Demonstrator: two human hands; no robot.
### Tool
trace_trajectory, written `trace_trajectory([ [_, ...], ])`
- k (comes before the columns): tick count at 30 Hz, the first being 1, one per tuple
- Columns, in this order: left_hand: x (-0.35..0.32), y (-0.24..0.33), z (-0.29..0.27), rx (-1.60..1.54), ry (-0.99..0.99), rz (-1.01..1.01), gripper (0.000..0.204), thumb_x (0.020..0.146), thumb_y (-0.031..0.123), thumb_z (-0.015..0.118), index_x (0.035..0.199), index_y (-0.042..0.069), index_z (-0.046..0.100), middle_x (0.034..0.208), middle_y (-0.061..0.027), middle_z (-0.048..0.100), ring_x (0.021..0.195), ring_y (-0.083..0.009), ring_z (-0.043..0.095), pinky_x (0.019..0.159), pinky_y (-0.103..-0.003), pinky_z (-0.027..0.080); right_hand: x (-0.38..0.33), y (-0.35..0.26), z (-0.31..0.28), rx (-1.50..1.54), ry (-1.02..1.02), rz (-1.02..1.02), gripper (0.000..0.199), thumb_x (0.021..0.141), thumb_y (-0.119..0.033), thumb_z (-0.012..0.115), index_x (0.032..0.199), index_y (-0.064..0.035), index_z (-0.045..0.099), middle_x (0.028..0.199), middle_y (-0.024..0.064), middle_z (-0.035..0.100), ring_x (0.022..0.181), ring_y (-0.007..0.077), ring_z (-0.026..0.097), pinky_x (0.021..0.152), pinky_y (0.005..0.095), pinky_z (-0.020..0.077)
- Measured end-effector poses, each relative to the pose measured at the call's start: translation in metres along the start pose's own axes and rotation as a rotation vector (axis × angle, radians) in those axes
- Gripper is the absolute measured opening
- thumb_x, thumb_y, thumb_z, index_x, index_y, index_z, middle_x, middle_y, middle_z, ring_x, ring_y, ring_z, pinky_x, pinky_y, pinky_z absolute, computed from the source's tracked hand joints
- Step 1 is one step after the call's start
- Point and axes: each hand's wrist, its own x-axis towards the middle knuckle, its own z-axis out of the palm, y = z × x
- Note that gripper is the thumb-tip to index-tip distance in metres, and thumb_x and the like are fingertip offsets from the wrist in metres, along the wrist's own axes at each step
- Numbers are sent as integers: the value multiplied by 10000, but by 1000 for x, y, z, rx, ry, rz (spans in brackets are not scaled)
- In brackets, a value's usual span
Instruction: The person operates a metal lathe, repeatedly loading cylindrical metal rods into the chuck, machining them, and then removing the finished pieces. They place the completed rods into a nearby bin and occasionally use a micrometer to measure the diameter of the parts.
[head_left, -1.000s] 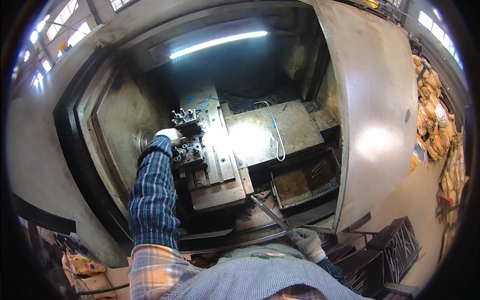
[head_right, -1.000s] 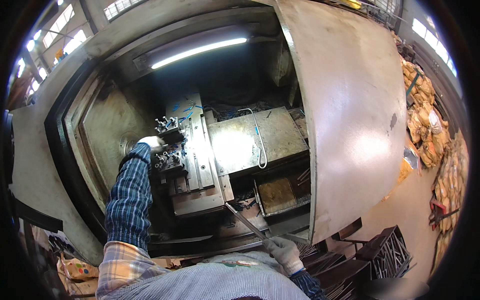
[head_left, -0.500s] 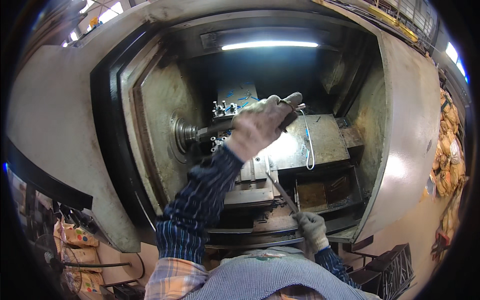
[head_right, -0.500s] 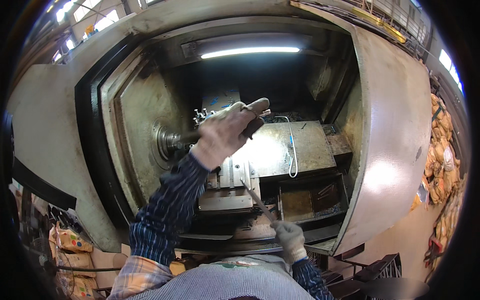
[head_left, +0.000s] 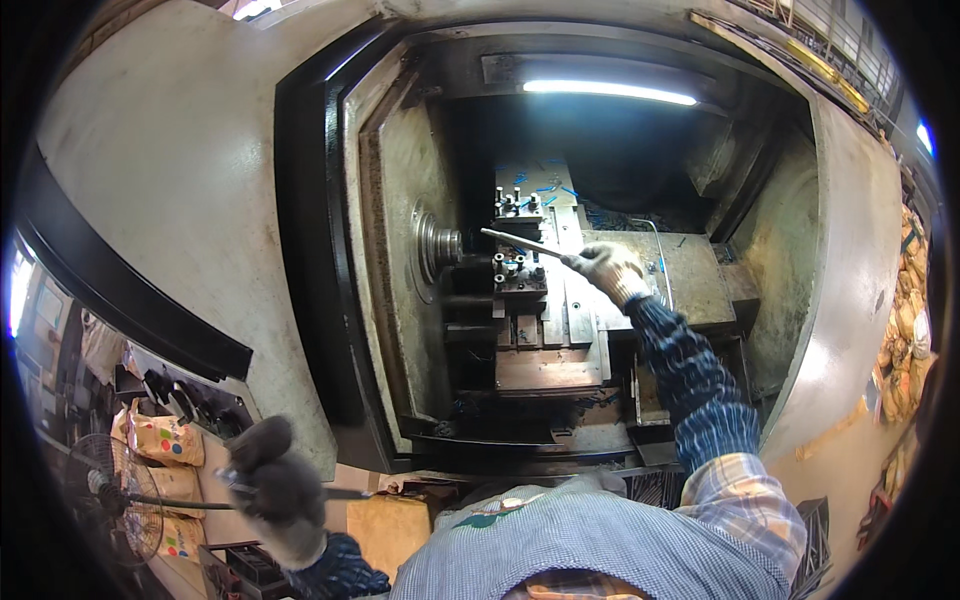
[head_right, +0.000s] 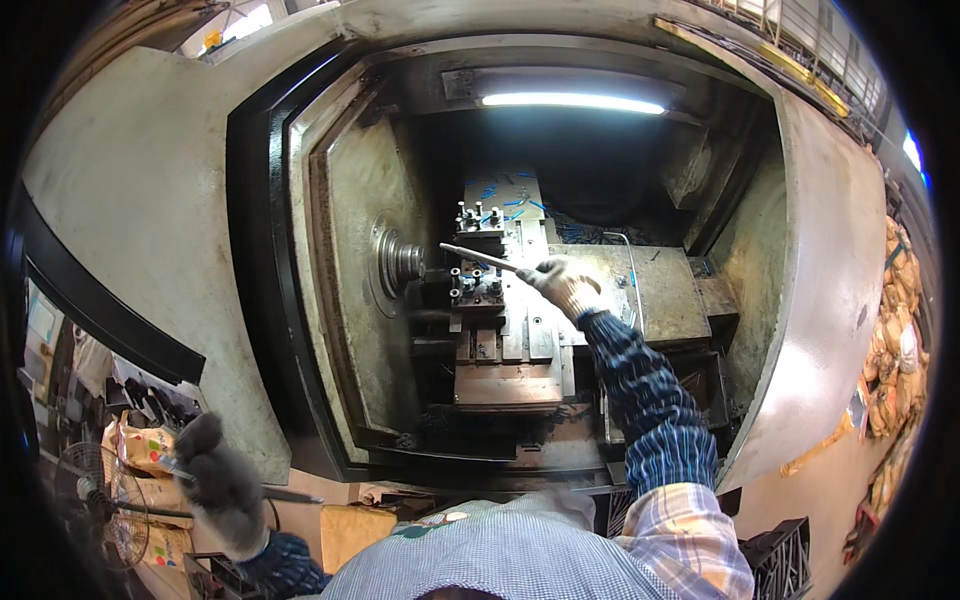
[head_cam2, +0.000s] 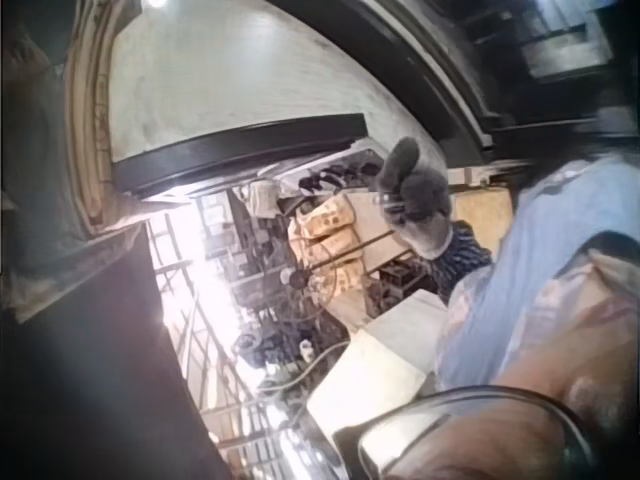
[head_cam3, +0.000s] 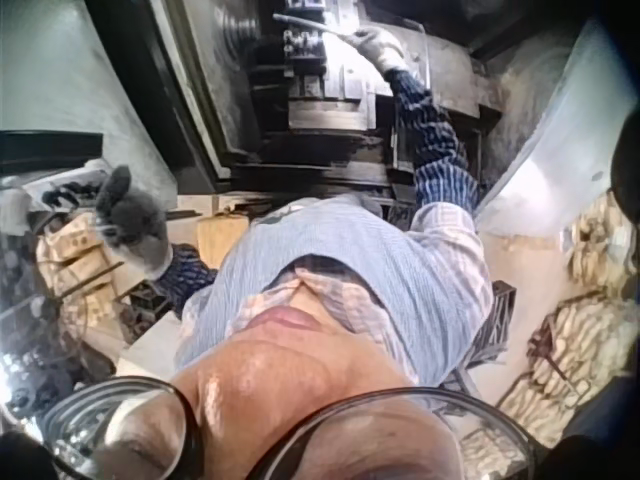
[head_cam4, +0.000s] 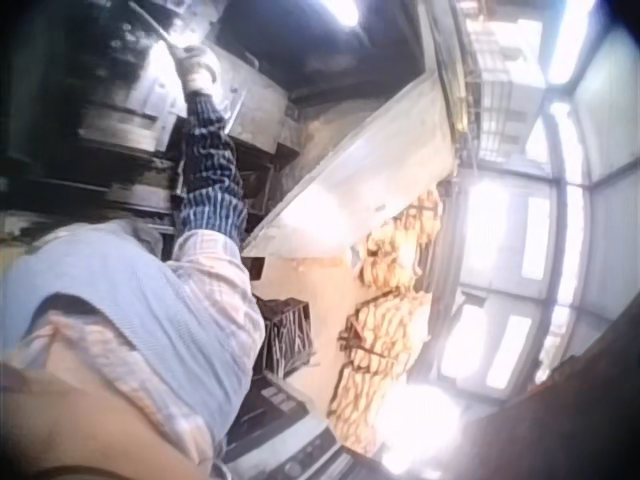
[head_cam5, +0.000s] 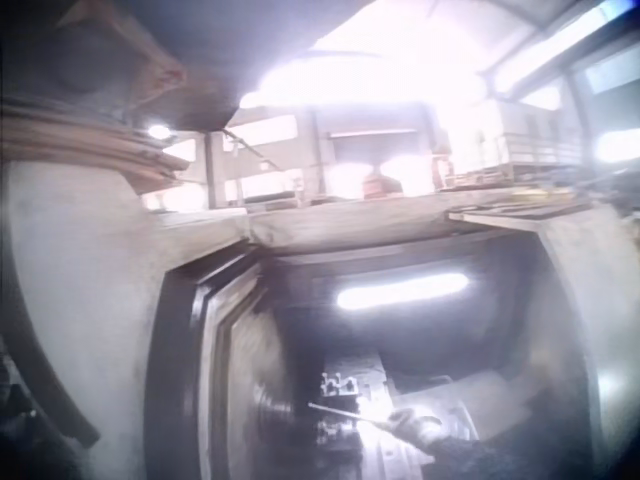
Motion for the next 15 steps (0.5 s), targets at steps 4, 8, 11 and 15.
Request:
trace_trajectory([
  [4, -12, 3, -77, 147, 222, -89, 505, 1041, 364, 577, 1368, -20, 571, 873, 5, 579, 505, -17, 403, 426, -199, 283, 37, -45, 11, -230, -69, -115, 548, 873, -653, 661, 1054, -150, 783, 940, 105, 758, 886, 289, 719, 832, 394, 557],
  [8, -9, 12, -124, 299, 178, -155, 522, 1054, 286, 487, 1436, -70, 483, 1053, -82, 590, 739, -72, 534, 627, -199, 417, 54, -56, 21, -245, -55, -305, 479, 884, -607, 684, 967, -147, 792, 808, 86, 743, 762, 246, 712, 733, 364, 558],
  [11, 2, -14, -130, 647, 288, -29, 545, 1078, 292, 435, 1485, -70, 424, 1343, -171, 573, 1057, -171, 635, 899, -268, 515, 84, -45, 26, -90, -276, -160, 481, 913, -590, 663, 1038, -137, 768, 856, 54, 735, 780, 180, 699, 742, 341, 561],
  [15, 26, -69, -133, 672, 341, 45, 499, 1105, 212, 362, 1508, -82, 380, 1551, -171, 439, 1419, -247, 426, 1198, -376, 320, 107, -49, 54, -72, -286, -189, 428, 927, -530, 681, 1124, -158, 761, 989, 72, 752, 947, 205, 697, 865, 354, 543],
])
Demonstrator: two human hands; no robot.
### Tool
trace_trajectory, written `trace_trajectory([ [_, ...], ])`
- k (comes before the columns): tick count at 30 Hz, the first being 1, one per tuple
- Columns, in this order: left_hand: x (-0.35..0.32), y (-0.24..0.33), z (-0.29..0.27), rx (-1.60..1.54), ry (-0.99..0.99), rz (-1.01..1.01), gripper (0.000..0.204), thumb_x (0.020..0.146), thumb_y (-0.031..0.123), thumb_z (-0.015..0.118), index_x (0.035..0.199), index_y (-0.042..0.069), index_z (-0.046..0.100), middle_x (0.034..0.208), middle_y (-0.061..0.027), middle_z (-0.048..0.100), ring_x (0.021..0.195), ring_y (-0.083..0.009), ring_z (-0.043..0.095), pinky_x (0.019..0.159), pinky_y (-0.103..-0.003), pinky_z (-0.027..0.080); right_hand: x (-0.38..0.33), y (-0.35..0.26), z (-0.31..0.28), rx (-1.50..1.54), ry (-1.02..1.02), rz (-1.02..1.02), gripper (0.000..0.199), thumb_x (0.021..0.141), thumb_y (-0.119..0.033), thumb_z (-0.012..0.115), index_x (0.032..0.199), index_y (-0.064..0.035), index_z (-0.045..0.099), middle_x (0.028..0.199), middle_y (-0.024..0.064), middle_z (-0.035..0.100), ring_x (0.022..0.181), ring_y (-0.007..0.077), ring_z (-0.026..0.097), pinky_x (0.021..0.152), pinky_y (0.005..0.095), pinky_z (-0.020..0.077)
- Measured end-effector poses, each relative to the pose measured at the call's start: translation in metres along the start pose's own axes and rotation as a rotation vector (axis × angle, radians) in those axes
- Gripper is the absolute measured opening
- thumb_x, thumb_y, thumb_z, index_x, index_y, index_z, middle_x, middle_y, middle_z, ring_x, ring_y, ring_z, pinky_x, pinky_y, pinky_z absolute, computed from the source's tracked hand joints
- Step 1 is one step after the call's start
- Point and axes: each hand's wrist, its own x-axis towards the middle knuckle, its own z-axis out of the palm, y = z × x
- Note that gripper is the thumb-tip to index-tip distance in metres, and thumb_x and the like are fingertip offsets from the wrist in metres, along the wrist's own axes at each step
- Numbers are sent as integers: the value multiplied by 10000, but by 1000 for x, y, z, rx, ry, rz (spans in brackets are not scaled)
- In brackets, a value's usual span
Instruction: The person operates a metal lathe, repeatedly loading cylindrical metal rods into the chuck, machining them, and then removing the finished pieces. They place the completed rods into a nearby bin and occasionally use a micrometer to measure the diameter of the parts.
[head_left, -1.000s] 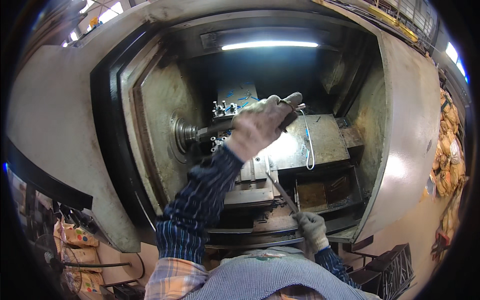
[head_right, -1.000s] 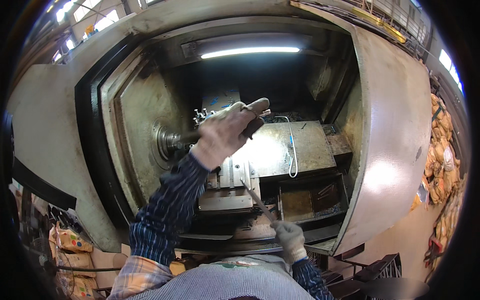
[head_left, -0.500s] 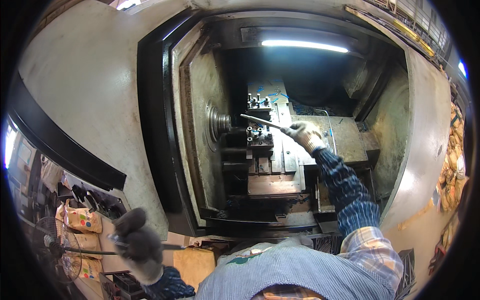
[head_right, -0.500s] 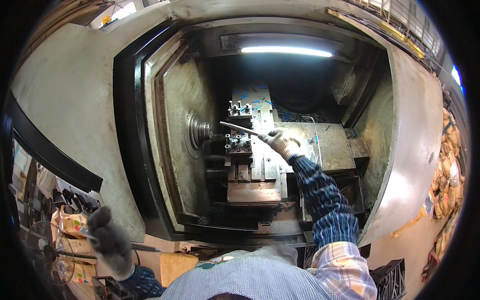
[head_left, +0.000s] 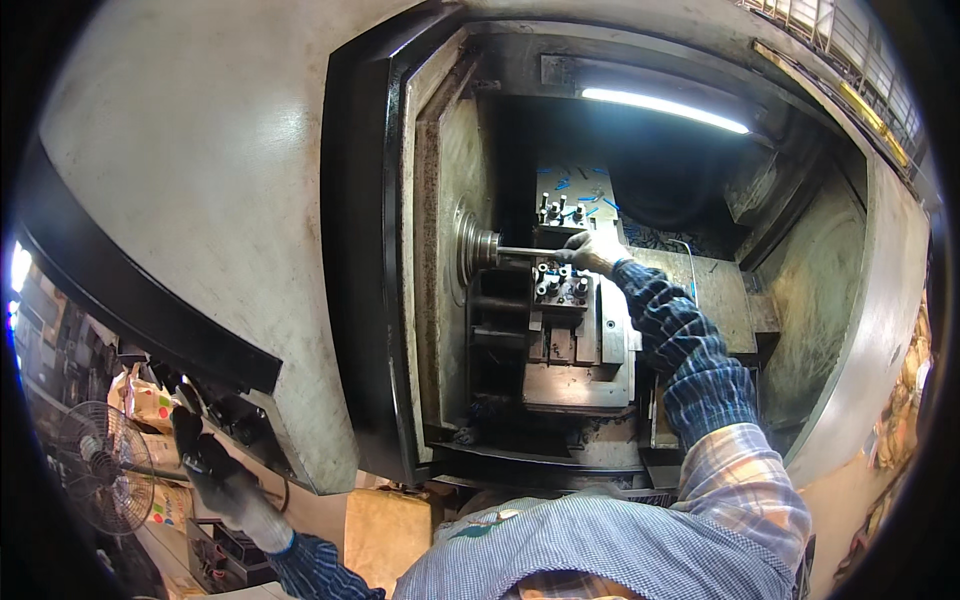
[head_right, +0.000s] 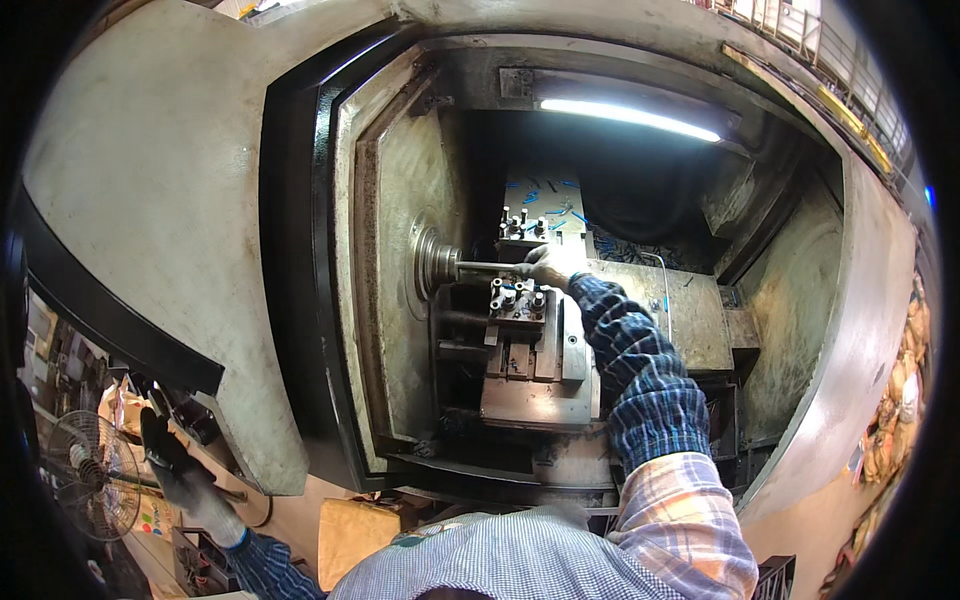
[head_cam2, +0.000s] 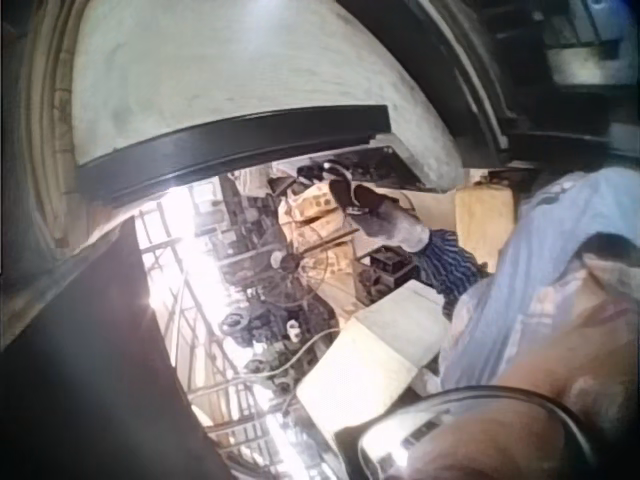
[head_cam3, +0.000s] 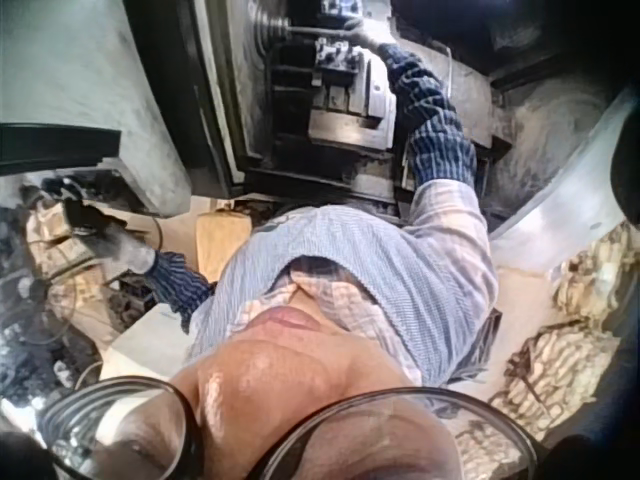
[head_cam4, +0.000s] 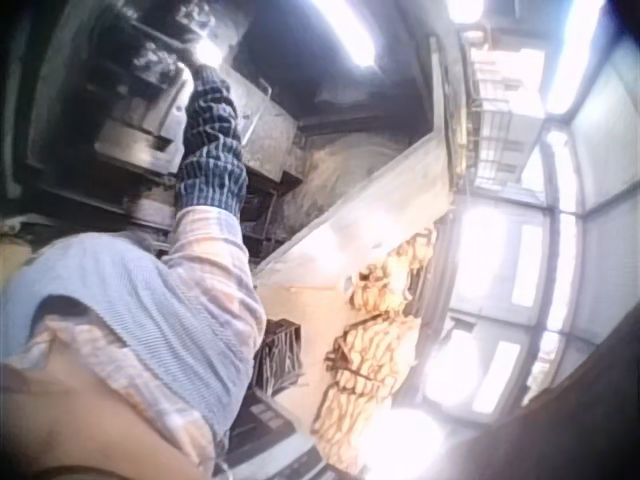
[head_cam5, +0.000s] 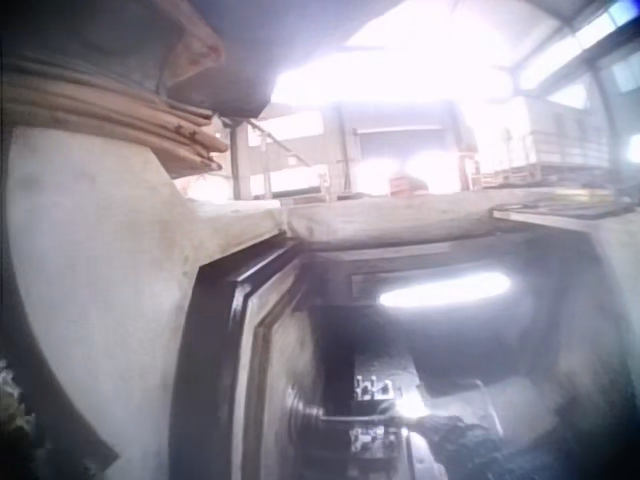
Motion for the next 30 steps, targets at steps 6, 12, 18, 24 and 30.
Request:
trace_trajectory([
  [6, -3, 16, 41, -679, 236, -303, 440, 1083, 162, 380, 1477, -14, 466, 1433, -153, 566, 1214, -249, 605, 989, -339, 524, -10, 1, 3, -148, 62, -125, 392, 951, -540, 634, 1167, -237, 759, 1118, 50, 754, 1076, 256, 690, 962, 383, 522],
  [12, -17, -5, 36, -1156, -114, -26, 527, 1075, 280, 358, 1531, 17, 380, 1524, -202, 452, 1369, -328, 480, 1147, -449, 418, 4, 16, -20, -313, -87, -13, 479, 912, -541, 672, 1101, -110, 756, 926, 86, 764, 904, 241, 726, 851, 390, 560],
  [18, -16, -18, 35, -1094, -59, -95, 560, 1066, 358, 368, 1512, 23, 418, 1473, -207, 498, 1328, -315, 515, 1116, -434, 444, 59, -40, 31, -189, -94, -156, 390, 876, -431, 712, 1027, -75, 770, 894, 122, 748, 791, 241, 711, 732, 396, 580],
  [24, -21, 3, 46, -1032, 117, -179, 592, 1055, 392, 389, 1508, 13, 425, 1438, -187, 537, 1294, -299, 538, 1100, -405, 446, 44, -102, 36, -318, -67, -165, 410, 883, -449, 690, 1063, -87, 763, 993, 147, 757, 937, 303, 734, 848, 407, 574],
  [30, -24, 5, 40, -312, 166, -188, 506, 1061, 274, 416, 1467, -25, 470, 1434, -176, 542, 1280, -288, 552, 1065, -407, 493, 46, -106, 42, -378, -64, -179, 371, 860, -423, 711, 1072, -121, 752, 992, 130, 759, 947, 314, 731, 860, 430, 573],
])
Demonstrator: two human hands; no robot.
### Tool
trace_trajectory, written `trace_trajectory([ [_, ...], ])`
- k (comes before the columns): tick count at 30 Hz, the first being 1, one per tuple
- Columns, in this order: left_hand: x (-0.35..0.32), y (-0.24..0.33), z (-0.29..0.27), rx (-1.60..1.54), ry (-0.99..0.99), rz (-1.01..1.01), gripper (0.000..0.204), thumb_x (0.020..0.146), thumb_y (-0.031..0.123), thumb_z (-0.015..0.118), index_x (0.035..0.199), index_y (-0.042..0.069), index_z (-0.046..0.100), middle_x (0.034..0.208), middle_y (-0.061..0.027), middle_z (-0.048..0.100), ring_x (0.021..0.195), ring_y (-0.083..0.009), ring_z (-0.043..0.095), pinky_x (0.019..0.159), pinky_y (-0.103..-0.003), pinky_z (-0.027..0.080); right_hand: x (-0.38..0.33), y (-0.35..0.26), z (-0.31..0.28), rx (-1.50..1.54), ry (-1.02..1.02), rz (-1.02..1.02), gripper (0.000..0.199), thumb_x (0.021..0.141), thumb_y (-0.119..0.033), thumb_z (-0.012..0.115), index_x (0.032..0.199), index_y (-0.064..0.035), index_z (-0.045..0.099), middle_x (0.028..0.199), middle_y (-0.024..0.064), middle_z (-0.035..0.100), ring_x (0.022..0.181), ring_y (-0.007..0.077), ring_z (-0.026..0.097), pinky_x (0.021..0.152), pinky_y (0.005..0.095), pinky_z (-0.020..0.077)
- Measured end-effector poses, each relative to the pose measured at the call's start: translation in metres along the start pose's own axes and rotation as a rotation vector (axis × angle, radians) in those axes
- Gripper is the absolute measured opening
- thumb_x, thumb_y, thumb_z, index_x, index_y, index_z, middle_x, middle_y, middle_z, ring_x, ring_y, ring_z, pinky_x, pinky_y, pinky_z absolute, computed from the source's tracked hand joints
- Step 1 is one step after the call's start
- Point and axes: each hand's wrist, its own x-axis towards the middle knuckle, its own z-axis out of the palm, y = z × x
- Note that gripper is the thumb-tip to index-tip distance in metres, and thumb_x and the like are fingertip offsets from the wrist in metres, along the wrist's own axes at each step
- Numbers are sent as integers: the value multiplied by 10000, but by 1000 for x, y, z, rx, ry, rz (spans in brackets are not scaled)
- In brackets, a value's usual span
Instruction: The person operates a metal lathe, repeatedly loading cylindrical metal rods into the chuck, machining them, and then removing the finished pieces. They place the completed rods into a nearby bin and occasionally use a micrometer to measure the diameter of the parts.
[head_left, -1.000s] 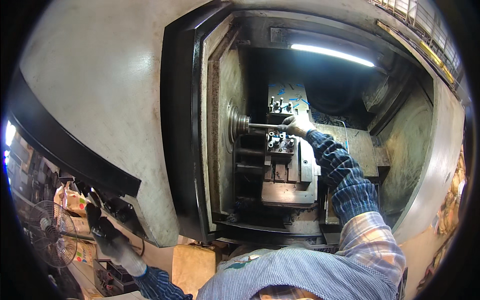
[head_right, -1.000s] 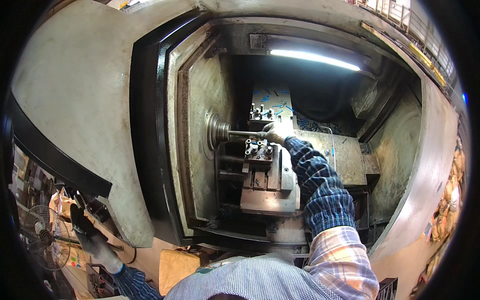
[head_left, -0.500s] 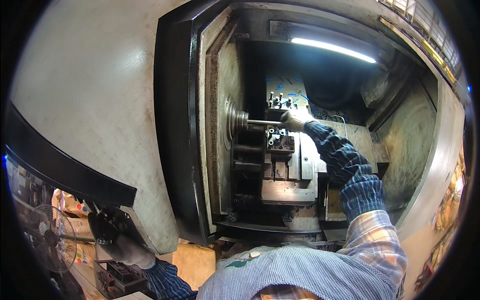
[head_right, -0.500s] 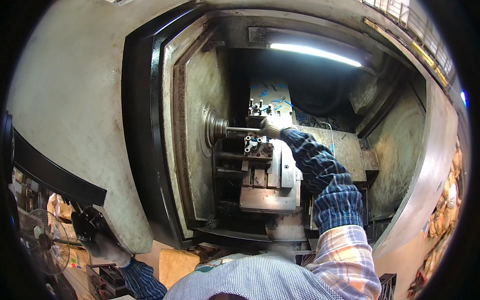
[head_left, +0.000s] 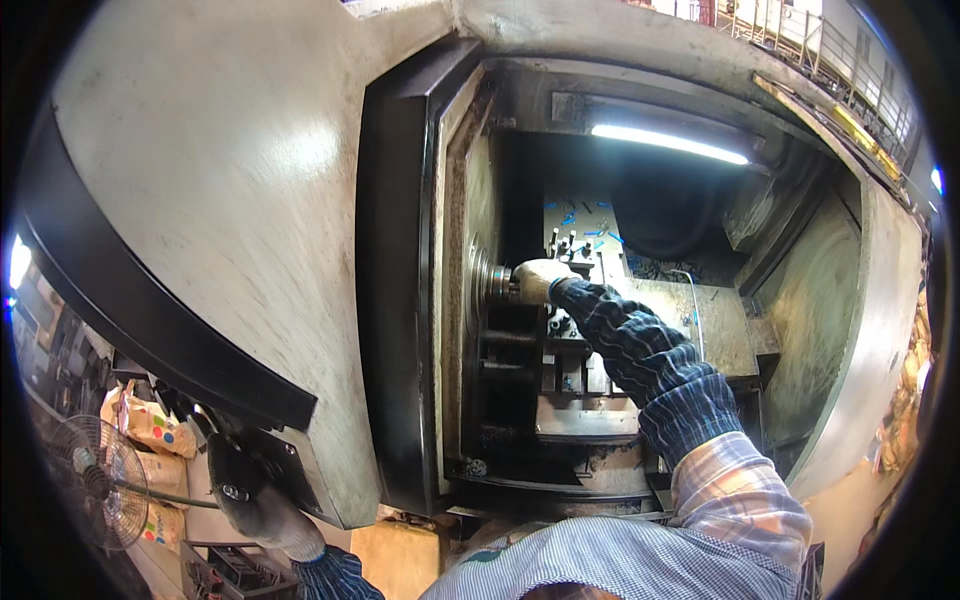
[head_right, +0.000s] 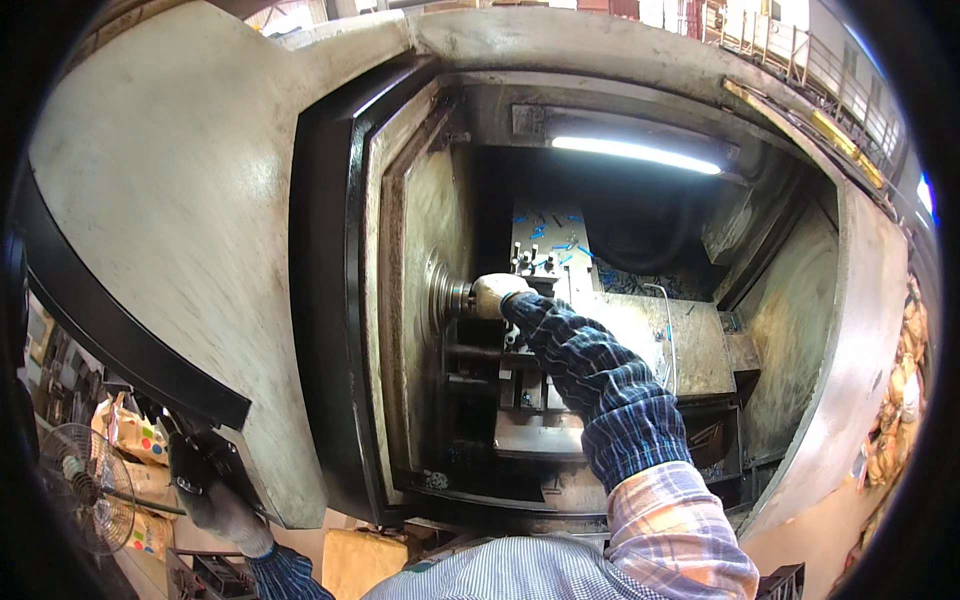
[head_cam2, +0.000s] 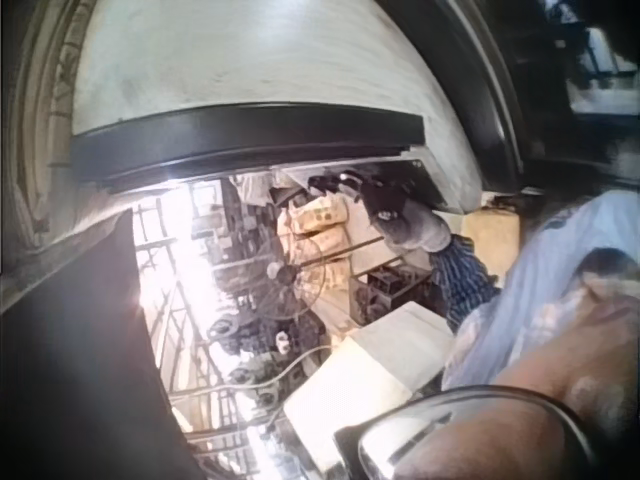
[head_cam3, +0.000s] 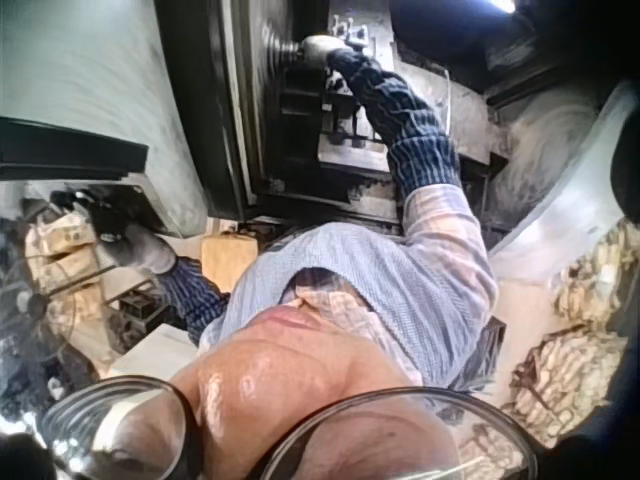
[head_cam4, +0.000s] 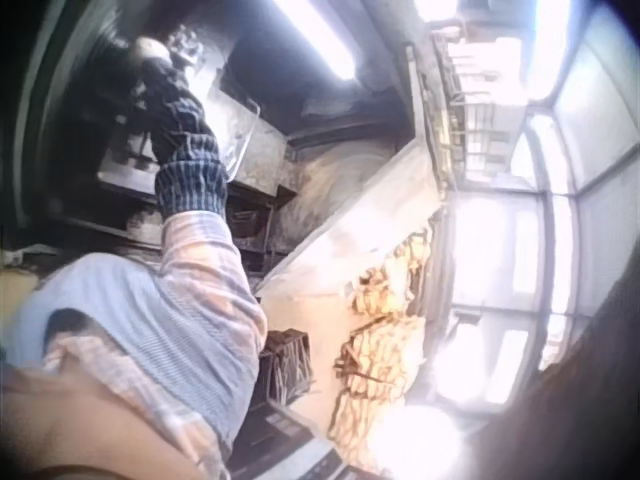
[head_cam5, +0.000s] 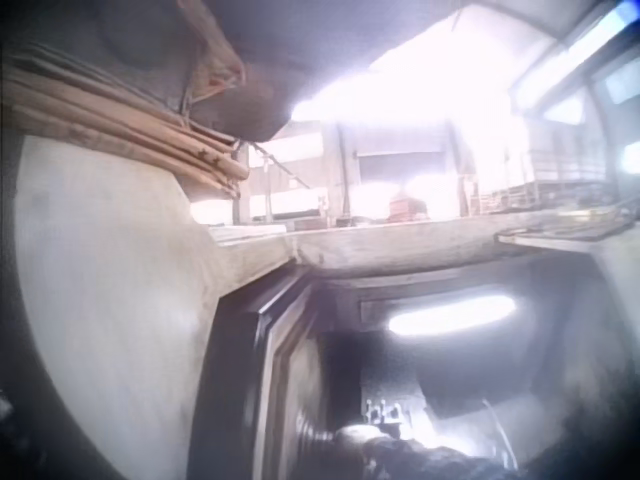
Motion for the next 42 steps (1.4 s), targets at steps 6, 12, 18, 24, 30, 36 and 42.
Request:
trace_trajectory([
  [6, -31, 9, 18, -3, -21, 374, 466, 1011, 167, 489, 1400, -90, 498, 1340, -235, 564, 1158, -312, 637, 986, -345, 552, 3, -4, -10, -59, -118, 1, 339, 858, -256, 694, 1164, -109, 700, 1084, 149, 737, 1034, 322, 709, 869, 434, 570],
  [12, -34, 28, 13, 29, -157, 568, 442, 1026, 175, 568, 1339, -136, 537, 1295, -304, 586, 1114, -416, 651, 944, -466, 583, 10, 2, -9, -42, -130, 160, 543, 887, -217, 663, 1372, -12, 532, 1205, 184, 712, 1120, 355, 693, 901, 447, 570],
  [18, -32, 24, -5, 230, -255, 503, 516, 999, 230, 612, 1366, -123, 530, 1296, -274, 601, 1137, -384, 646, 970, -454, 567, 13, 6, -16, 56, -78, 195, 468, 793, -81, 648, 1259, -100, 686, 1210, 135, 724, 1090, 307, 706, 930, 400, 570],
  [24, -17, 39, -7, 20, -438, 348, 416, 1005, 186, 611, 1318, -88, 595, 1201, -251, 676, 1100, -362, 668, 908, -445, 578, -13, 12, -26, 424, 176, -3, 782, 776, -26, 649, 1526, -105, 440, 1503, 153, 526, 1345, 314, 544, 1092, 381, 473],
  [30, -5, 54, -6, 478, -404, 727, 267, 996, 78, 620, 1211, -75, 657, 1096, -243, 720, 995, -397, 695, 862, -475, 572, -107, -31, -47, 146, 384, -119, 346, 871, -418, 748, 1016, -107, 778, 1095, 118, 696, 1036, 254, 677, 919, 406, 534],
  [36, -2, 36, -7, 235, -237, 792, 248, 983, 61, 646, 1181, -87, 662, 1124, -262, 702, 1000, -409, 684, 902, -485, 546, -202, -76, -52, 241, 352, 43, 558, 942, -553, 628, 1373, -197, 623, 998, 140, 757, 907, 357, 730, 856, 476, 561],
  [42, -9, 39, -4, 136, -333, 564, 359, 1019, 100, 588, 1326, -86, 588, 1329, -266, 617, 1184, -399, 616, 1041, -494, 474, -279, -49, 16, 309, 450, -63, 382, 934, -421, 666, 1214, -163, 697, 1185, 72, 689, 1076, 276, 674, 925, 408, 545],
])
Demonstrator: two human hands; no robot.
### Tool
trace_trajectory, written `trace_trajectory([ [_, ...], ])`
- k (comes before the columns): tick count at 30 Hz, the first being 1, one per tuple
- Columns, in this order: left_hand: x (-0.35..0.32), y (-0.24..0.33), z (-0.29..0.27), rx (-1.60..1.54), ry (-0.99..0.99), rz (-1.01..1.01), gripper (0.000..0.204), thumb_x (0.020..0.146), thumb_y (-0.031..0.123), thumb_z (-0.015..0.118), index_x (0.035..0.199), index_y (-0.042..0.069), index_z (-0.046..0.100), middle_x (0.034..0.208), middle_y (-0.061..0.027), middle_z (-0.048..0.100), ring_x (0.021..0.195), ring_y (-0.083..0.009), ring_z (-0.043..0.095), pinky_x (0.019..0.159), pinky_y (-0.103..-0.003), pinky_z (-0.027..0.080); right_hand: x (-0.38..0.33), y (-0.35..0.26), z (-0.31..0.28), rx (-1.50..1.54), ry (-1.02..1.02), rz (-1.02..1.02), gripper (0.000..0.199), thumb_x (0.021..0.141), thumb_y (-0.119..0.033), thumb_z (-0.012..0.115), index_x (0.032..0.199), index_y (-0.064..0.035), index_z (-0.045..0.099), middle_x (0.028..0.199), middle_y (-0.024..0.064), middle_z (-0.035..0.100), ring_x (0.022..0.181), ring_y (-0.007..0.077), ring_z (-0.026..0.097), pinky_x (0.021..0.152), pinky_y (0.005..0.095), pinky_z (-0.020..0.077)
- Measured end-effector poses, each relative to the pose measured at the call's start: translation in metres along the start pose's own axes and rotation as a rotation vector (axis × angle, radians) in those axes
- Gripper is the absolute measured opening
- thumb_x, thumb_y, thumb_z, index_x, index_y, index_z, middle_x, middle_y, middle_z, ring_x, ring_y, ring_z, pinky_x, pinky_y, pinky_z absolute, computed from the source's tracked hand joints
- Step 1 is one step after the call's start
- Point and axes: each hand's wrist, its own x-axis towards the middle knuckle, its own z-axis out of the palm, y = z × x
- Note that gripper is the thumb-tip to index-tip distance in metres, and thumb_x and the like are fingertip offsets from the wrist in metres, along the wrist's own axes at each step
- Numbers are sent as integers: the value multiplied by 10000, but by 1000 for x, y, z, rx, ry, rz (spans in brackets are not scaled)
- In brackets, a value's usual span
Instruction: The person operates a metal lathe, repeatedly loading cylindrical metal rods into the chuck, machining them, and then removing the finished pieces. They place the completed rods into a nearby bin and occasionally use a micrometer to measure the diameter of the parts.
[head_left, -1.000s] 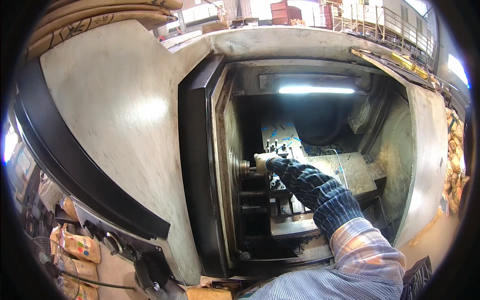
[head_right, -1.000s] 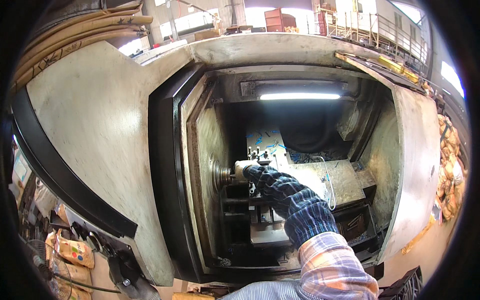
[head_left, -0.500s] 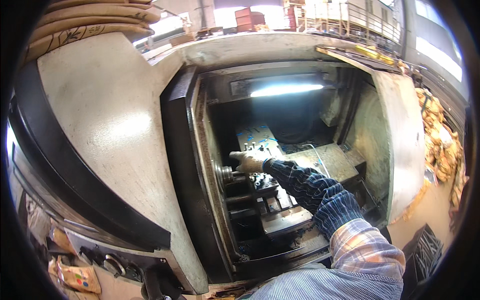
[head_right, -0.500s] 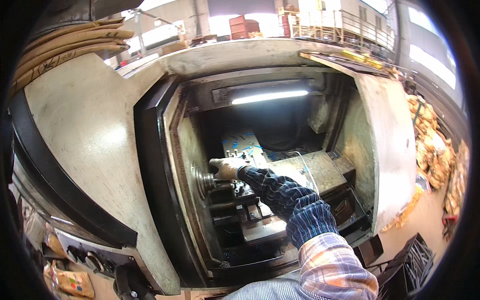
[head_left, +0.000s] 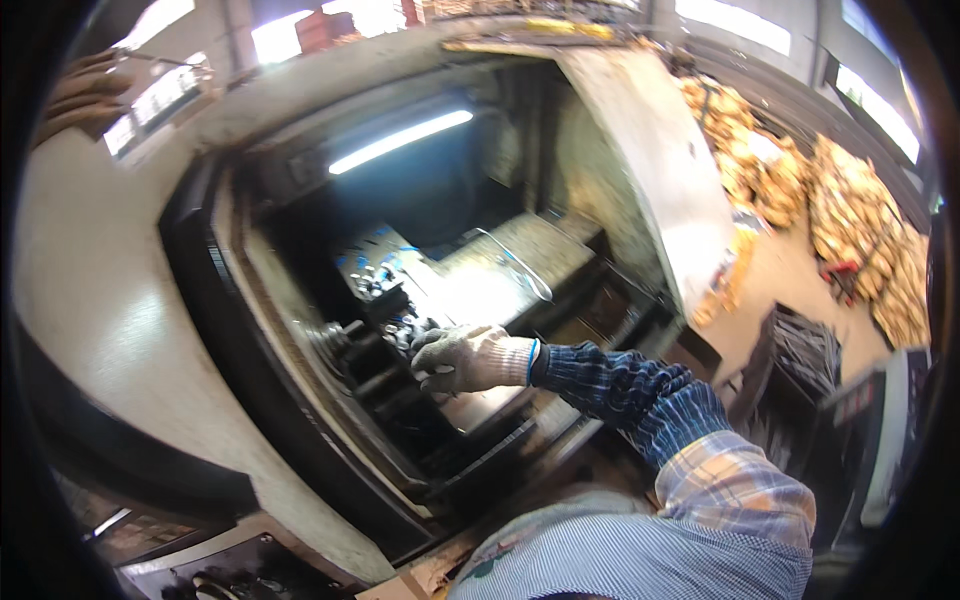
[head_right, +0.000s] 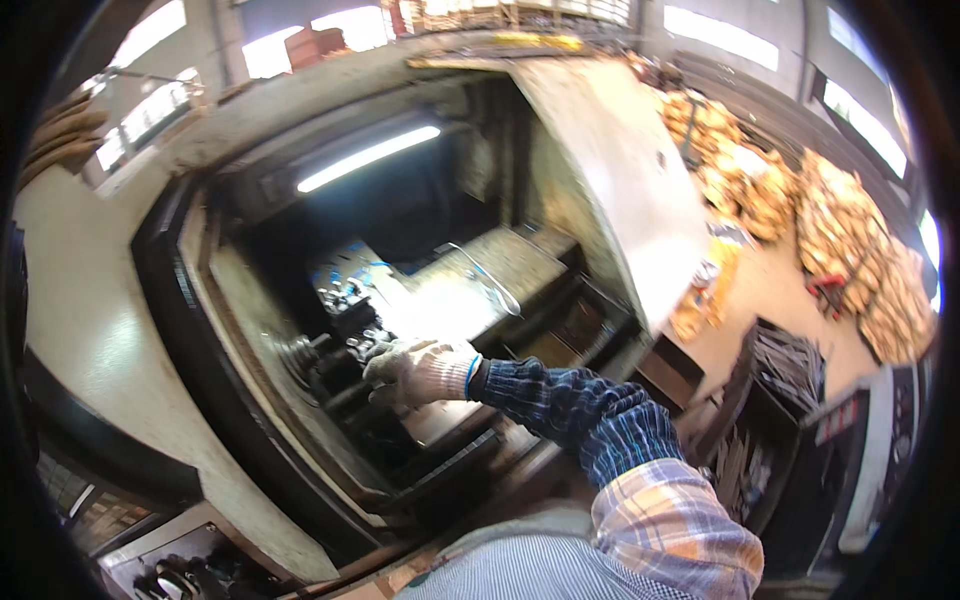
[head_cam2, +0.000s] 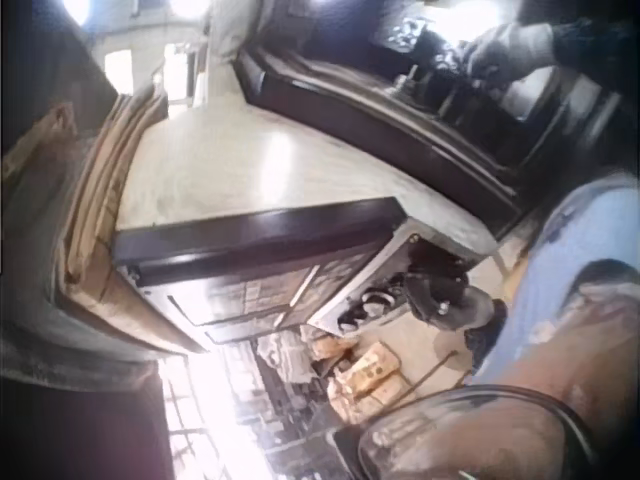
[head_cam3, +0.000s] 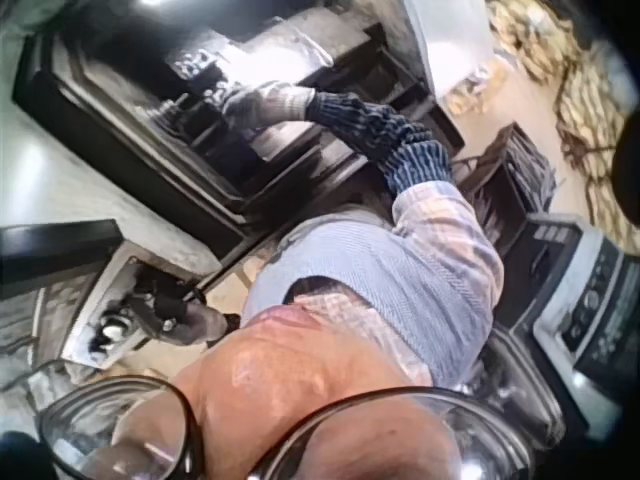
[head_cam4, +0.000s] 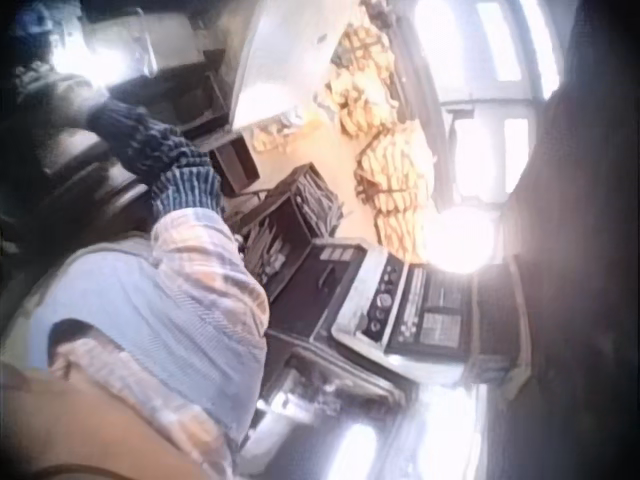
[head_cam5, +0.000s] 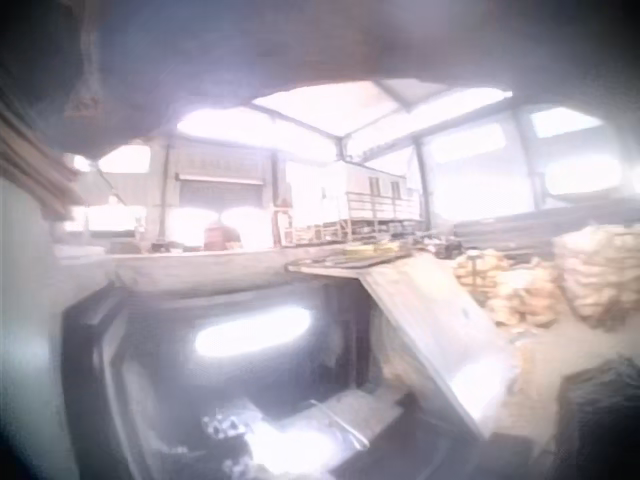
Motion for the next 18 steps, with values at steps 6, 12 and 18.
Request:
trace_trajectory([
  [6, -19, 0, 4, -320, -109, 53, 400, 1039, 156, 522, 1352, -92, 550, 1301, -256, 614, 1133, -362, 630, 976, -446, 512, -122, -42, -20, 277, -79, 328, 514, 961, -445, 667, 1415, -219, 584, 1262, 92, 698, 1143, 266, 675, 982, 368, 538],
  [12, -53, 24, 45, -893, -511, 29, 447, 1059, 212, 457, 1378, -97, 511, 1273, -246, 612, 1082, -324, 645, 910, -399, 551, -251, -44, 0, 436, 37, 577, 508, 975, -484, 632, 1378, -176, 616, 1281, 131, 683, 1187, 300, 645, 1026, 393, 505],
  [18, -91, 102, 96, -1459, -1291, -261, 487, 1071, 249, 406, 1387, -111, 490, 1249, -233, 614, 1017, -281, 658, 838, -347, 581, -397, -51, -29, 448, 360, 832, 372, 975, -303, 676, 1298, -119, 658, 1157, 116, 724, 1081, 224, 687, 958, 339, 541],
])
